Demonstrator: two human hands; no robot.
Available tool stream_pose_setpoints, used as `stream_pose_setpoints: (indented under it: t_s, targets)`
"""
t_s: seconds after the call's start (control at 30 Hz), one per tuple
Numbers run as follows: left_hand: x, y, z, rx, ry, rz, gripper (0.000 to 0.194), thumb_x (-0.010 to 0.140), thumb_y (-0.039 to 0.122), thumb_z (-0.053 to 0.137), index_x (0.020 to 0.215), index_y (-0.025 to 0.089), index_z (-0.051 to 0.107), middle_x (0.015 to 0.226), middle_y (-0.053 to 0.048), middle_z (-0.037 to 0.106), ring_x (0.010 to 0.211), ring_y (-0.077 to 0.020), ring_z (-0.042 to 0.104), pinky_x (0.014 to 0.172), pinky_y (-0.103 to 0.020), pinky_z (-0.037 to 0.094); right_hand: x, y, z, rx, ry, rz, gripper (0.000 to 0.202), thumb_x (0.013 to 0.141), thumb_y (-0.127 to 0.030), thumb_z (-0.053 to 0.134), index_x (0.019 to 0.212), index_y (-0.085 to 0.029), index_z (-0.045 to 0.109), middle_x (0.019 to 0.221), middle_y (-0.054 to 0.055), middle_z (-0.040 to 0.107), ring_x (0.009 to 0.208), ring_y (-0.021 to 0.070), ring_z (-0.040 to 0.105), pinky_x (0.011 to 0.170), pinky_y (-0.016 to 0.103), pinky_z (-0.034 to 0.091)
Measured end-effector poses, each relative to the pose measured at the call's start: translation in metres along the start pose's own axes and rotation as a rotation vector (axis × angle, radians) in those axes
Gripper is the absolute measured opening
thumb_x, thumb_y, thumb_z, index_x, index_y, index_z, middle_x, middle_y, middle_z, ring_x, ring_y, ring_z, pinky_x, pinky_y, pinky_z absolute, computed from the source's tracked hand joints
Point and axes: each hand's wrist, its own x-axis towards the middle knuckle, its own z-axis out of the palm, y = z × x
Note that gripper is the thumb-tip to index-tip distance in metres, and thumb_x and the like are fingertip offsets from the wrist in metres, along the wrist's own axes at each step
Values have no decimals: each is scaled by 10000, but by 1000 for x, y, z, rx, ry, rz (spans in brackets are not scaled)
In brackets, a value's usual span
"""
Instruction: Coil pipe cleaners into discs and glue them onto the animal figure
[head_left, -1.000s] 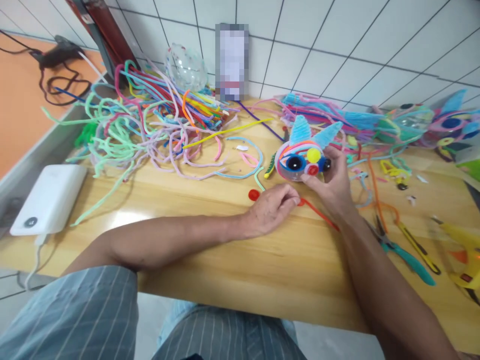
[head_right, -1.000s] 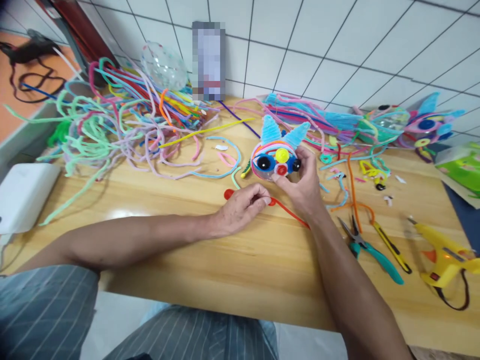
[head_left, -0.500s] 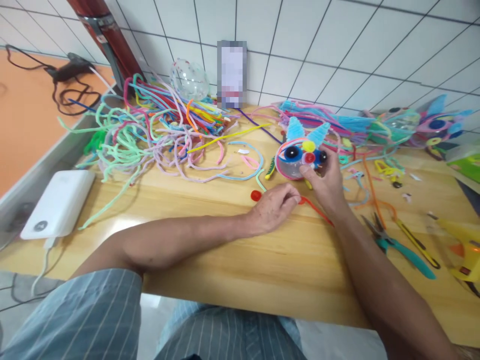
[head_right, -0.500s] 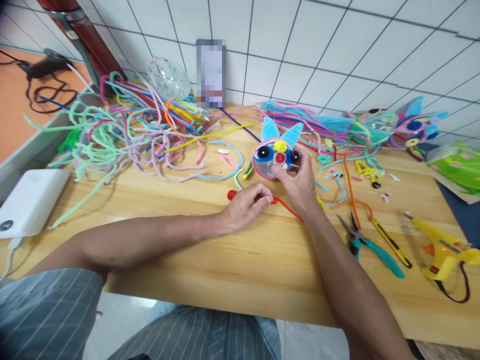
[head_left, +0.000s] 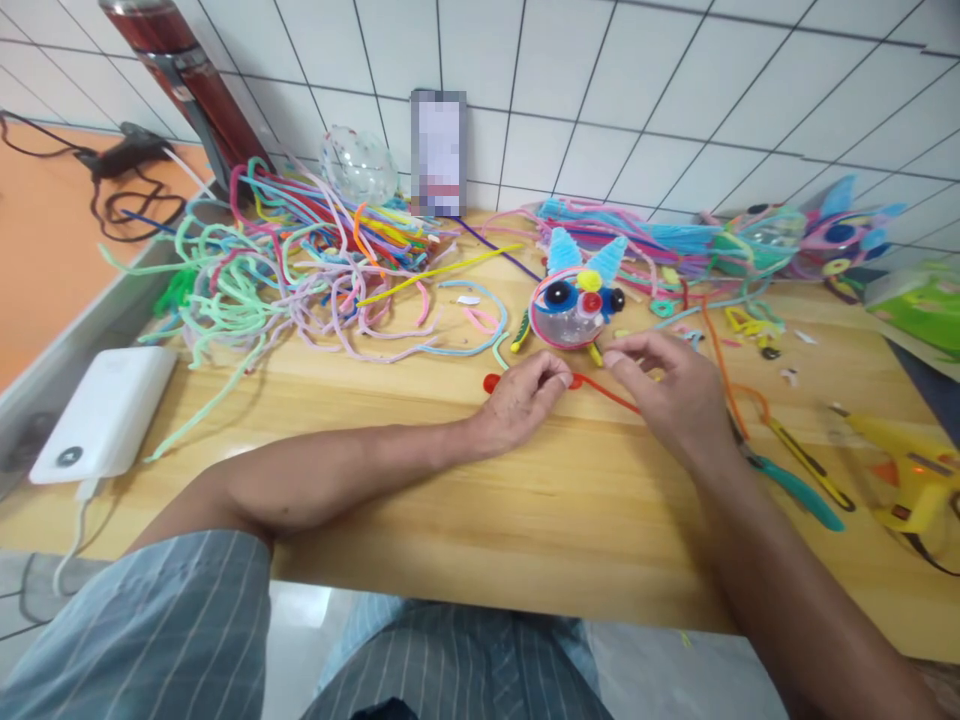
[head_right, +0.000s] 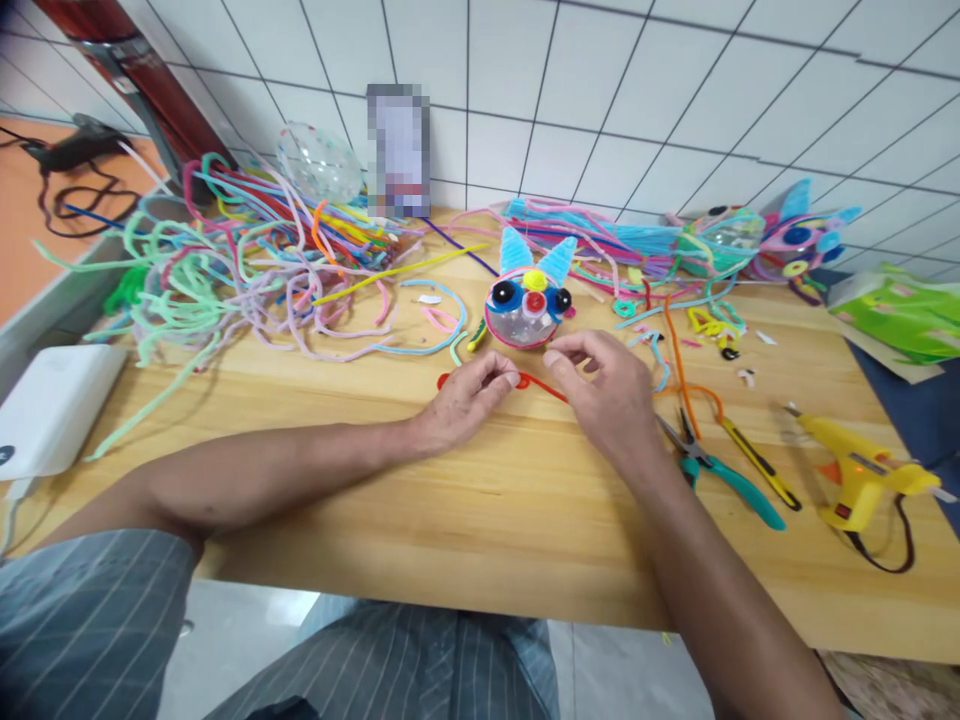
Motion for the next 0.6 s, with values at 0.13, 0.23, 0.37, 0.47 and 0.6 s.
stream_pose_setpoints:
  t_s: [0.13,0.23,0.37,0.47,0.6]
  targets:
    - [-1,1,0,-20,20,-1,162,1023,301,530,919,182,565,846,-6,589,822,-146,538,809,-293,452,-11,-3,8,39,-130,32,150,877,-351,691,806,-237,756,726,12,721,615,162,584,605,317,437]
    - [-2,4,1,-33,27,-18,163,1022,308,526,920,185,559,842,-4,581,821,-148,535,815,-298,451,-15,1,14,91,-165,78,160,868,-368,696,815,-232,761,719,10,725,620,160,597,604,308,435]
    - [-2,8,3,-49,26,-43,158,1019,305,519,913,193,555,842,-2,582,831,-150,541,809,-297,447,-22,5,18,203,-189,200,202,860,-406,696,837,-220,771,723,12,731,621,162,603,614,305,450]
    - [-4,10,4,-72,48,-76,150,1015,301,518,918,193,555,833,6,568,814,-143,526,791,-292,437,-29,2,24,260,-131,267,226,850,-427,702,822,-211,765,705,9,715,612,156,586,610,301,445]
    - [-7,11,7,-147,83,-132,162,1016,315,533,915,190,555,777,29,520,745,-124,477,737,-281,412,-34,-5,35,342,-32,295,225,831,-424,705,796,-205,744,697,6,707,612,147,571,622,297,468]
